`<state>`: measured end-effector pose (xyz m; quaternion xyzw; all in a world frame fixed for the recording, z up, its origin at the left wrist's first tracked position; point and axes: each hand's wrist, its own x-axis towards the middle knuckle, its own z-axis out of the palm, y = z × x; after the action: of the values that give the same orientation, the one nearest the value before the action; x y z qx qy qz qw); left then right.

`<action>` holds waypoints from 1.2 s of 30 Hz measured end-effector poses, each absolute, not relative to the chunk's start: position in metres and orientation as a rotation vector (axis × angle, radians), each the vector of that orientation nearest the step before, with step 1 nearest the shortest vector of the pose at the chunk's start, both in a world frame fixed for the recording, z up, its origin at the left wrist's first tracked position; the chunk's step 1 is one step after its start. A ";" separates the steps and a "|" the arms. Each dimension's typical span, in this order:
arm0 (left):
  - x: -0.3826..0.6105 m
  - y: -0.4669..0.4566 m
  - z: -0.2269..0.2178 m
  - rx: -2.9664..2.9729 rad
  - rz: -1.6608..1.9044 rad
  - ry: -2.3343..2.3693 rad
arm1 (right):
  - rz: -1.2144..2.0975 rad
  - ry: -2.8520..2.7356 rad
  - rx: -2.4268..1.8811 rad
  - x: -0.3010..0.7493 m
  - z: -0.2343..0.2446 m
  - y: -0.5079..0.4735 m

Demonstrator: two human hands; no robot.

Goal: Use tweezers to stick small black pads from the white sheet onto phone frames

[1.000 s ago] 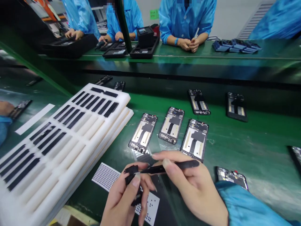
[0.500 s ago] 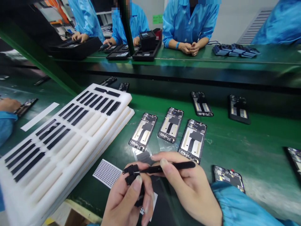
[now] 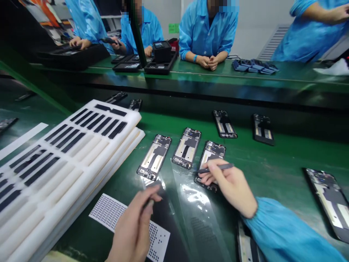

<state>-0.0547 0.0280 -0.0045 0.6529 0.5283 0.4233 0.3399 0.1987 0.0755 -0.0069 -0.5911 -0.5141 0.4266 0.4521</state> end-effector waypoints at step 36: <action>-0.037 0.028 0.044 0.537 0.585 0.685 | 0.889 -1.404 -1.309 0.175 0.038 0.017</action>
<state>-0.0373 0.0280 0.0439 0.2563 0.3272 0.2792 0.8656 0.1748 0.0168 0.0381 -0.5391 -0.5781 0.3661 0.4910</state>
